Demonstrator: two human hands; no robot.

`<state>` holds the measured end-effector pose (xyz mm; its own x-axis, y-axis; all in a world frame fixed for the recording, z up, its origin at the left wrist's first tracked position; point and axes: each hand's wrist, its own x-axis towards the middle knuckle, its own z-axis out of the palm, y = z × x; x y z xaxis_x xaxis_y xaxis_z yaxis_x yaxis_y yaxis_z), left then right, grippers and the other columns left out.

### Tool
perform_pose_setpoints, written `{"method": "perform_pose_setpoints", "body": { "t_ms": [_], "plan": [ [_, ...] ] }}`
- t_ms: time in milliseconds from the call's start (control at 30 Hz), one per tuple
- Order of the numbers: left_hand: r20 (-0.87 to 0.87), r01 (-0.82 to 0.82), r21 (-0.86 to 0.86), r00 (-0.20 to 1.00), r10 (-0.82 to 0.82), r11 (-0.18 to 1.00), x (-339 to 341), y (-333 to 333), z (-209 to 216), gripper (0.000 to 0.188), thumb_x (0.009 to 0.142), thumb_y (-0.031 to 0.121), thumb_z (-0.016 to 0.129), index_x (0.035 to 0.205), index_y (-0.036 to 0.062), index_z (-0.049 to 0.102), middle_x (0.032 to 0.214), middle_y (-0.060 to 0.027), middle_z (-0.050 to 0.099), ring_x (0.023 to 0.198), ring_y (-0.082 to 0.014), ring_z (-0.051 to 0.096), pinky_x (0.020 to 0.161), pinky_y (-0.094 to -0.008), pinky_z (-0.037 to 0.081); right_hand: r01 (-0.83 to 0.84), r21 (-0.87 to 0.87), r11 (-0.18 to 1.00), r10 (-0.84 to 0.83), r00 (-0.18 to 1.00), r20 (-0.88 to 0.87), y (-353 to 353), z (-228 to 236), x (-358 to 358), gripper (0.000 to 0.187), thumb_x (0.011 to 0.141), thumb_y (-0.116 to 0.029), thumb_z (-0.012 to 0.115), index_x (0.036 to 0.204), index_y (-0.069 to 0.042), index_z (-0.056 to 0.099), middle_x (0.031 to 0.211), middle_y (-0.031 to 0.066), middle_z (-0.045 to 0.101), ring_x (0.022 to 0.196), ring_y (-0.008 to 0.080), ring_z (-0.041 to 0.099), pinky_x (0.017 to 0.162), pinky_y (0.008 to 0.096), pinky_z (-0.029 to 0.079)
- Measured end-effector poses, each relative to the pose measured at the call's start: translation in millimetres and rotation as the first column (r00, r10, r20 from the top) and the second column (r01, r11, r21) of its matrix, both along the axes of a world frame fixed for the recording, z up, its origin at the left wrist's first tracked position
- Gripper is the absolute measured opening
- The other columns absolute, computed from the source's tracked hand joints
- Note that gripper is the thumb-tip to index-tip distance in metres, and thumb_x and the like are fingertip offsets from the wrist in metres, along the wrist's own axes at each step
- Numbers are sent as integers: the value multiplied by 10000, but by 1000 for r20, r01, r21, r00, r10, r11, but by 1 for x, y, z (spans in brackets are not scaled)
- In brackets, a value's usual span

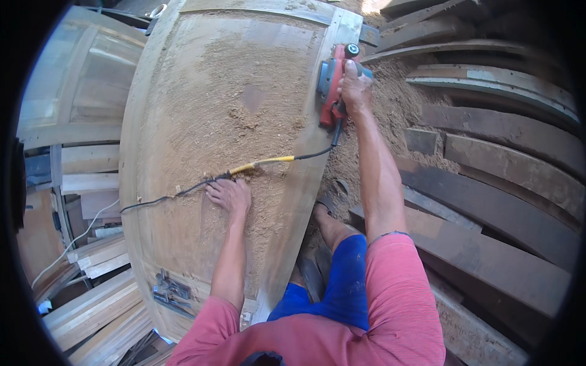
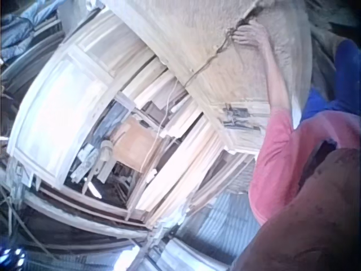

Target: The person sands the surface of a wooden door using an electric sander, moving the tool across the wood and clearing sawdust by hand.

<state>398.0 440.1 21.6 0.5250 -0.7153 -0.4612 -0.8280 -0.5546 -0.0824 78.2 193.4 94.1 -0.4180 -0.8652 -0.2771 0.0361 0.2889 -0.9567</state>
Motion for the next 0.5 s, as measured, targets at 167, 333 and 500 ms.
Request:
{"method": "perform_pose_setpoints", "body": {
  "t_ms": [167, 333, 500],
  "plan": [
    [198, -101, -217, 969, 145, 971, -21, -22, -14, 858, 940, 440, 482, 1492, -194, 308, 1605, -371, 254, 1534, -508, 146, 1236, -620, 95, -15, 11, 1000, 15, 999, -41, -20, -7, -12, 508, 962, -568, 651, 825, -78, 629, 666, 31, 627, 550, 155, 615, 506, 337, 503],
    [215, -98, -211, 966, 144, 972, -20, -20, -18, 903, 927, 416, 490, 1525, -201, 211, 1617, -354, 232, 1532, -498, 142, 1243, -605, 91, 4, 79, 997, 6, 992, -124, -33, -6, -16, 552, 936, -603, 643, 836, -60, 670, 679, 48, 658, 596, 160, 656, 564, 347, 536],
    [226, -107, -192, 962, 150, 975, -19, -20, -19, 852, 949, 433, 507, 1512, -170, 297, 1636, -336, 230, 1550, -475, 121, 1246, -592, 80, -12, 63, 998, 19, 993, -120, -46, -5, -20, 556, 934, -606, 645, 833, -59, 671, 662, 45, 652, 583, 160, 654, 558, 346, 537]
  ]
}}
